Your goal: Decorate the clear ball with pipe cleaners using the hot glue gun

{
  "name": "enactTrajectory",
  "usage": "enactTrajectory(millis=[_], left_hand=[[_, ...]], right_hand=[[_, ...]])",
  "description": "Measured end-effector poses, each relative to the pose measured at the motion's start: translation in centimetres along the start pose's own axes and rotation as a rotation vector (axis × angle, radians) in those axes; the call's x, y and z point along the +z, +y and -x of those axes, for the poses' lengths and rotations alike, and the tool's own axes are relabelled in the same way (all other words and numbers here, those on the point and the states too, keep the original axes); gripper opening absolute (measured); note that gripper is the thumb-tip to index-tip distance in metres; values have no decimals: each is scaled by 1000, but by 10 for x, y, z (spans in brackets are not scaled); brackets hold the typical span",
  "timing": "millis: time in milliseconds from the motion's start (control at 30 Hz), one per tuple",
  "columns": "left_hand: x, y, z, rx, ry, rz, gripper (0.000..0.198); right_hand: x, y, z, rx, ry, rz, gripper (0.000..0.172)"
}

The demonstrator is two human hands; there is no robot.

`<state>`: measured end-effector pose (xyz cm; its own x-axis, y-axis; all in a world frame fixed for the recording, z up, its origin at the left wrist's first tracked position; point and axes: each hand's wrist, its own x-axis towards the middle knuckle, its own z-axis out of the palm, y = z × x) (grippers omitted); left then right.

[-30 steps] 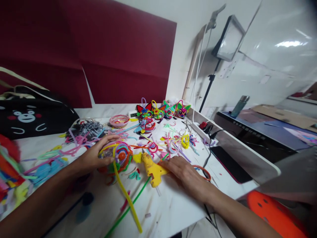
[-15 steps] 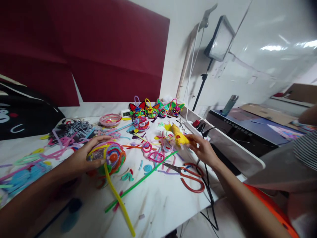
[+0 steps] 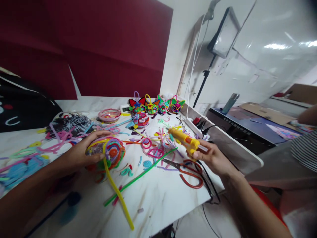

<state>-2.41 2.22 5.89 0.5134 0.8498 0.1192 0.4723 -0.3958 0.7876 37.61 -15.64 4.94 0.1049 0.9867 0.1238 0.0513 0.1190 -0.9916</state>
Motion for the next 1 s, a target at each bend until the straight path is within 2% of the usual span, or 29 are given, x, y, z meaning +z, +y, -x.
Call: enactTrajectory(millis=[67, 167, 300, 467, 700, 767, 833, 867, 933, 1000], left_hand=[[-1, -3, -2, 15, -9, -15, 80], [-3, -9, -5, 37, -36, -36, 82], [-4, -13, -7, 58, -32, -25, 83], [-5, -15, -8, 75, -43, -50, 82], [0, -5, -2, 44, -25, -39, 78], [1, -1, -1, 49, -28, -26, 78], [1, -1, 0, 42, -37, -15, 79], [0, -1, -1, 34, -42, -15, 79], [-1, -4, -3, 23, -63, -25, 79], [-3, -7, -5, 33, -79, -41, 80]], right_hand=[[19, -1, 11, 114, -134, -101, 34], [46, 5, 23, 251, -295, -289, 40], [71, 21, 31, 331, -383, -516, 37], [80, 35, 35, 402, -369, -618, 27], [78, 36, 45, 542, -436, -506, 36], [77, 34, 46, 598, -435, -384, 40], [76, 29, 45, 560, -400, -84, 40], [75, 26, 45, 477, -365, 148, 38], [77, 18, 43, 199, -268, 650, 32], [85, 11, 41, -100, -212, 975, 28]])
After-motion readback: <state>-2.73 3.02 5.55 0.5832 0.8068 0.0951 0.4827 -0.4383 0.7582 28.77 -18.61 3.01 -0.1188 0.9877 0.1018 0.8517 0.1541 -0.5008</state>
